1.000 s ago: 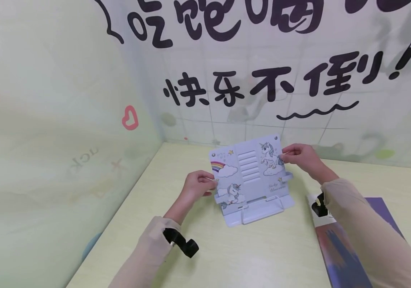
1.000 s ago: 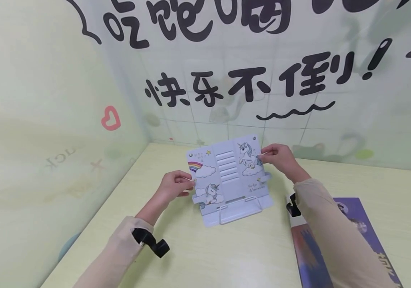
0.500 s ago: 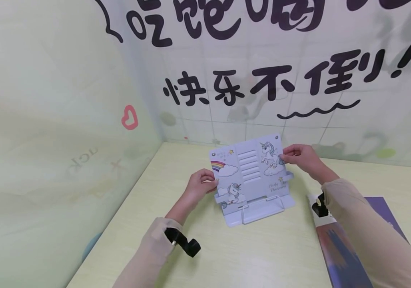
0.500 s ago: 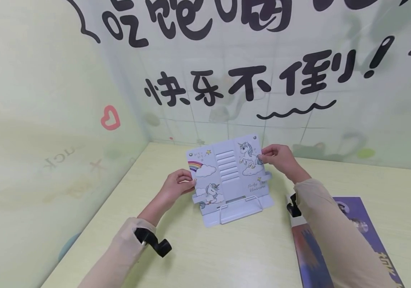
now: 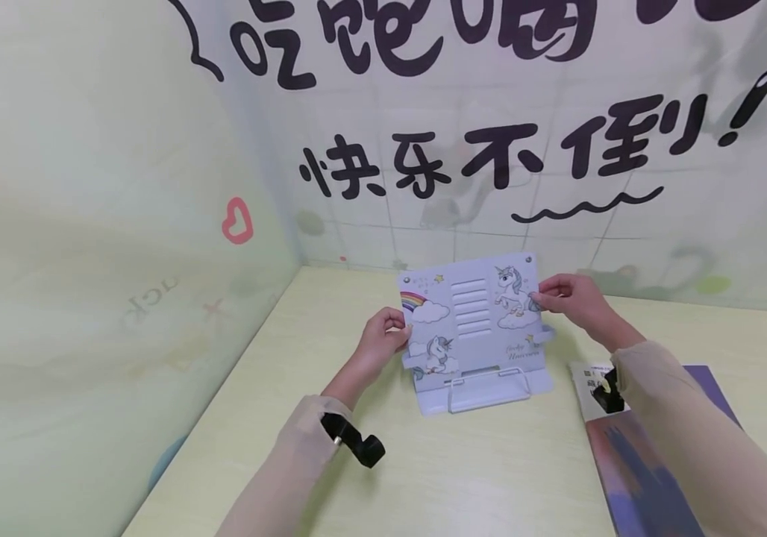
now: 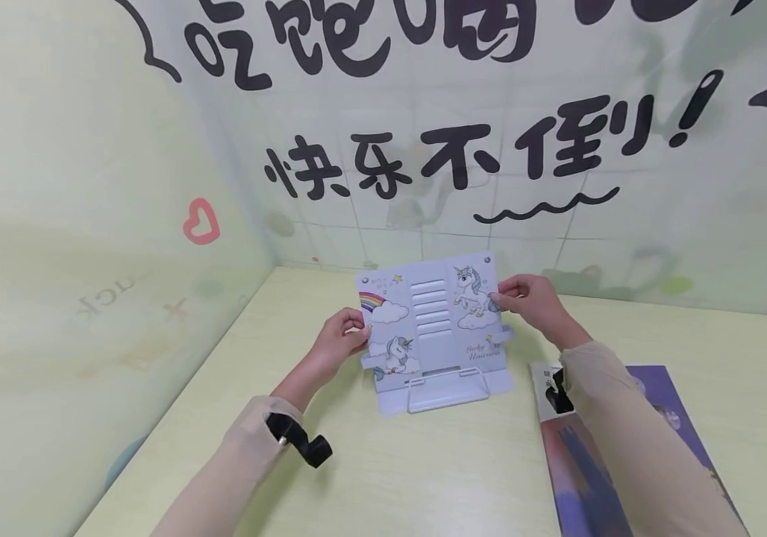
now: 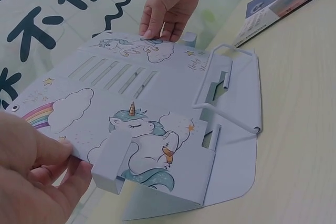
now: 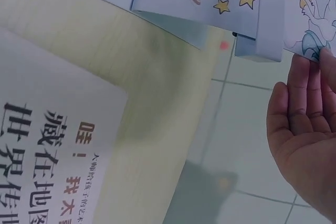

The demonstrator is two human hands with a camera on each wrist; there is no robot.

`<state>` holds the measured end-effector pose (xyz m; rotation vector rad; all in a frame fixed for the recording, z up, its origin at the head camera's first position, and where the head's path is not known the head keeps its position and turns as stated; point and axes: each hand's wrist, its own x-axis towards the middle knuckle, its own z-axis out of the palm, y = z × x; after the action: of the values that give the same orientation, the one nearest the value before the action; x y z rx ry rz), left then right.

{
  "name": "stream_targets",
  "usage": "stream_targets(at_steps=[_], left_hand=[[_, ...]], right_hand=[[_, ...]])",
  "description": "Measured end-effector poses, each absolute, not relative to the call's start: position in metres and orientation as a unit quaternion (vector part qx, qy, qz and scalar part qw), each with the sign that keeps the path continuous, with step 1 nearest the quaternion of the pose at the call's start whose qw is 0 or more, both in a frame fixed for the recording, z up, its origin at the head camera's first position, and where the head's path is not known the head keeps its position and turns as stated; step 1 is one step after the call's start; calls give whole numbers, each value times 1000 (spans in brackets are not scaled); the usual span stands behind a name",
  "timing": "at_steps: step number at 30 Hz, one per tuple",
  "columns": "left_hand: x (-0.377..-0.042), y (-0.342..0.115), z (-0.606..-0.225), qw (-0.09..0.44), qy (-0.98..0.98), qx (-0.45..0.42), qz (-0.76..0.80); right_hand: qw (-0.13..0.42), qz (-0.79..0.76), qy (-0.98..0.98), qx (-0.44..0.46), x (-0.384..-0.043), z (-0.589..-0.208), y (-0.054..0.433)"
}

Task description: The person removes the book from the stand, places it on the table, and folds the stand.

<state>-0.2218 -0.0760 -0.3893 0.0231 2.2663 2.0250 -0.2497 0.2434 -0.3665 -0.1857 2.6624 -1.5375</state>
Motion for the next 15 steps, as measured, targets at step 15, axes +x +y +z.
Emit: stream_targets(at_steps=[15], left_hand=[[-238, -62, -389, 53, 758, 14, 650]], right_hand=[[23, -508, 860, -47, -230, -366, 258]])
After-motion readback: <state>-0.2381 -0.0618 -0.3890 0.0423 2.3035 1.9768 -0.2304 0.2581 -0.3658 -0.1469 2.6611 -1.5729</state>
